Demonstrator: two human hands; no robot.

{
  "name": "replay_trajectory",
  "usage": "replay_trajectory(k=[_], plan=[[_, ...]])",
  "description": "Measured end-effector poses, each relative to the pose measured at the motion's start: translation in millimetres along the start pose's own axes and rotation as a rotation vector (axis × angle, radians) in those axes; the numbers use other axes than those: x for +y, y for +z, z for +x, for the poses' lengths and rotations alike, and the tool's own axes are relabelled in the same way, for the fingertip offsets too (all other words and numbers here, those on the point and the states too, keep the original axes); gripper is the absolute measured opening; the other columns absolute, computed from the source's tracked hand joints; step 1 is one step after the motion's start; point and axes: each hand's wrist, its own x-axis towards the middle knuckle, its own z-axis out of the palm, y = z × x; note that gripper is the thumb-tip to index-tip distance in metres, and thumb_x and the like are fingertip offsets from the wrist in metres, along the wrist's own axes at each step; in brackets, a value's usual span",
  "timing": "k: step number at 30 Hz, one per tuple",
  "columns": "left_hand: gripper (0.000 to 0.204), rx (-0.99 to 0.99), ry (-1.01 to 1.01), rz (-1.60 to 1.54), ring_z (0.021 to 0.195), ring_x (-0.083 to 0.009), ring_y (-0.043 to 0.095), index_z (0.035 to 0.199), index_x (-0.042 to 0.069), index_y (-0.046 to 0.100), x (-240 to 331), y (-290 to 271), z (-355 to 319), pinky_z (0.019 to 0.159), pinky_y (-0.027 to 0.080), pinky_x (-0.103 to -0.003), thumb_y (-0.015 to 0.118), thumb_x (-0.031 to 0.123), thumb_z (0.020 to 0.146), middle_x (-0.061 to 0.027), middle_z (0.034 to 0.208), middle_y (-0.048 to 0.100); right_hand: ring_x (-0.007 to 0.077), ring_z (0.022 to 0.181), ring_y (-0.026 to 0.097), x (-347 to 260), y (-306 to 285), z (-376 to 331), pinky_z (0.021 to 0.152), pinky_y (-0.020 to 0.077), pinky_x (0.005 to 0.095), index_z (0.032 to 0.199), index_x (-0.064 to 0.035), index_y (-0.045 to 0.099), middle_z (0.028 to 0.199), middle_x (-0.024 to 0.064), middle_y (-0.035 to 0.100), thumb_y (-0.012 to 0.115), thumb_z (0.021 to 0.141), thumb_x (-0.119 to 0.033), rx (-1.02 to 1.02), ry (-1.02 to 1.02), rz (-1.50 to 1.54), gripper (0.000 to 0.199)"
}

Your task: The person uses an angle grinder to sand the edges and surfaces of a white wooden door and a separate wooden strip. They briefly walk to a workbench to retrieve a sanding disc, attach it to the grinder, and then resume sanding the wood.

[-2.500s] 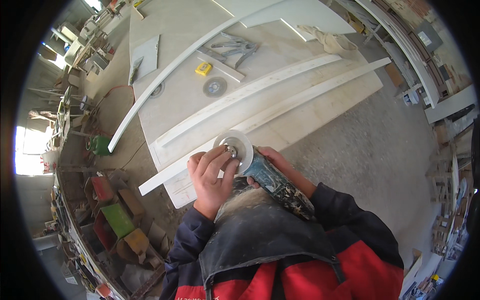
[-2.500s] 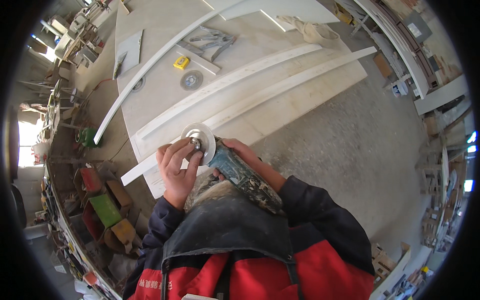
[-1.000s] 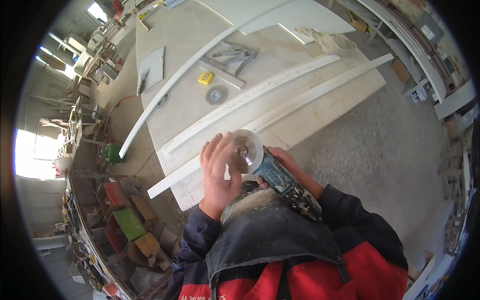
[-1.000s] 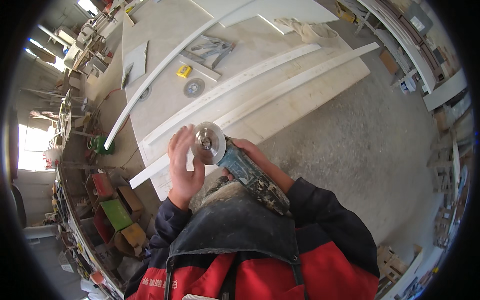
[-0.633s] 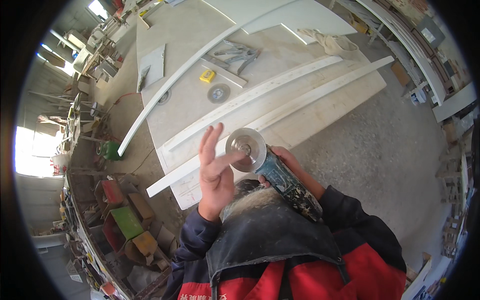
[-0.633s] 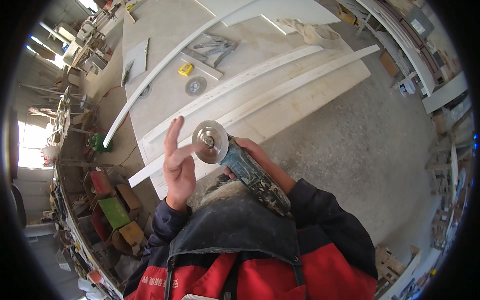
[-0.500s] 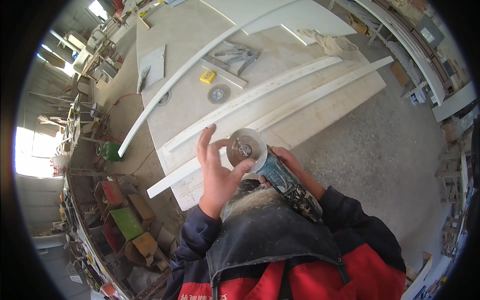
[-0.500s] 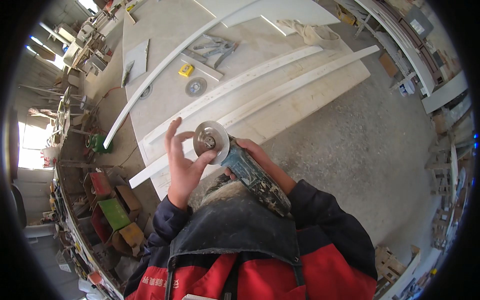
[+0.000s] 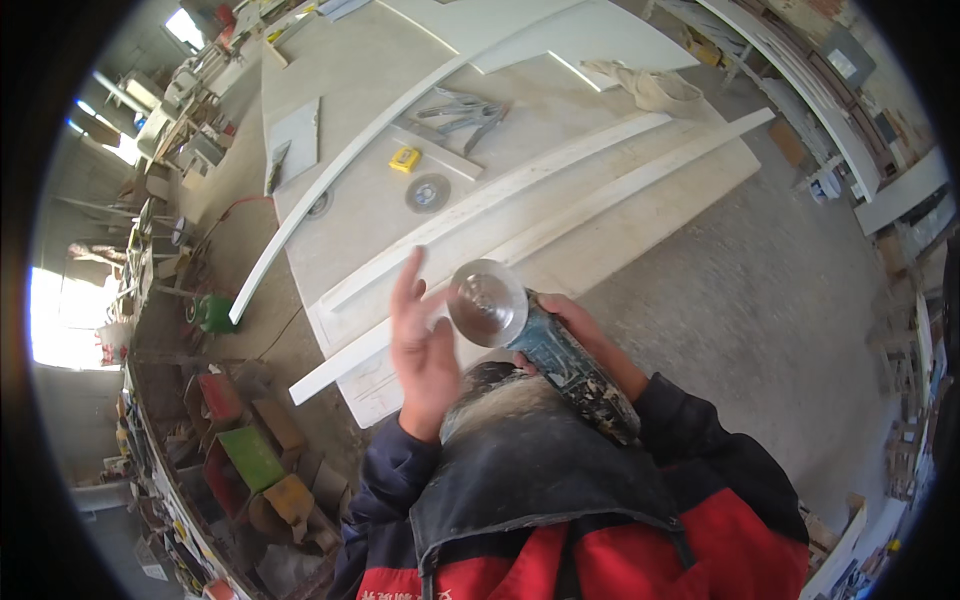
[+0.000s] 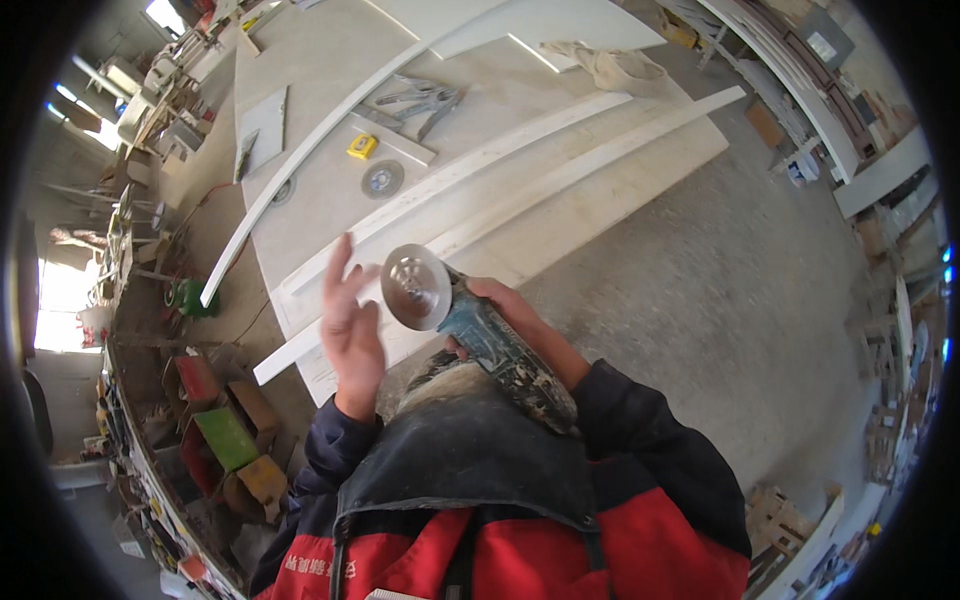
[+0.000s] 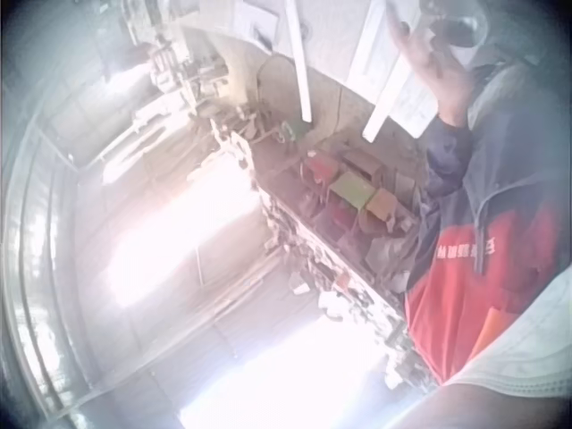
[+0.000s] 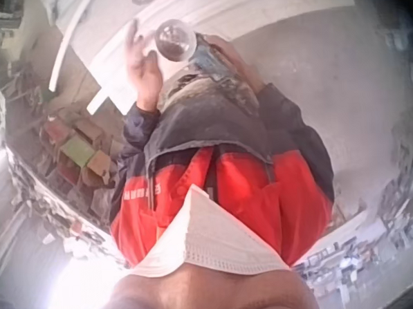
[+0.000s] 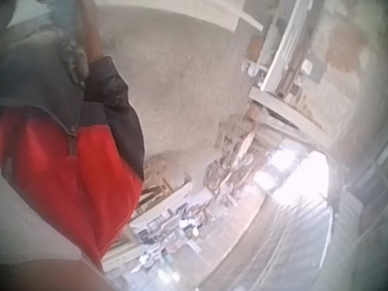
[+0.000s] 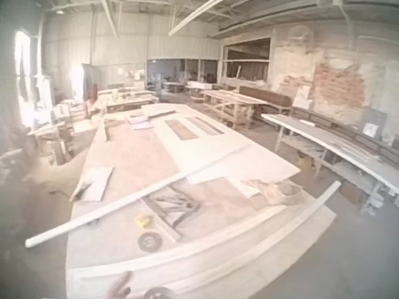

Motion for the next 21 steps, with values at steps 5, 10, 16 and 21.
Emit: replay_trajectory(k=[5,10,16,21], plan=[[0.042,0.465,-0.87,-0.789,0.121,-0.0295,0.061,0.119,0.003,0.07,-35,16,0,0.101,0.049,-0.045,0.052,0.038,0.106,-0.0142,0.135,0.066,0.0215,0.081,0.074,-29,36,-8,0.067,0.0599,0.0325,0.13,0.0048,0.063,0.097,0.0143,0.073,0.069,0.096,-0.023,0.06,-0.055,-0.372,0.044],[0.042,0.195,-0.706,-0.59,0.102,-0.0283,0.071,0.106,-0.003,0.074,-11,36,11,0.091,0.056,-0.041,0.052,0.032,0.105,-0.0157,0.105,0.076,0.0174,0.087,0.073,-25,28,-8,0.079,0.0592,0.0314,0.129,0.0065,0.067,0.104,0.0143,0.075,0.077,0.087,-0.018,0.084,-0.135,-0.603,0.05],[0.036,-0.037,-0.62,-0.403,0.089,-0.019,0.072,0.102,-0.006,0.078,9,47,23,0.083,0.057,-0.032,0.054,0.02,0.101,-0.015,0.097,0.078,0.0252,0.077,0.075,-27,28,-35,0.069,0.0627,0.0359,0.129,0.0061,0.062,0.101,0.019,0.073,0.07,0.087,-0.011,0.195,-0.082,-0.386,0.046],[0.037,-0.095,-0.583,-0.399,0.086,-0.0158,0.071,0.098,-0.006,0.079,14,60,27,0.081,0.056,-0.03,0.061,0.025,0.104,-0.0135,0.091,0.079,0.0292,0.071,0.075,-28,34,-49,0.062,0.0641,0.0399,0.133,0.0033,0.059,0.098,0.0209,0.072,0.063,0.09,-0.011,0.23,-0.103,-0.285,0.045]])
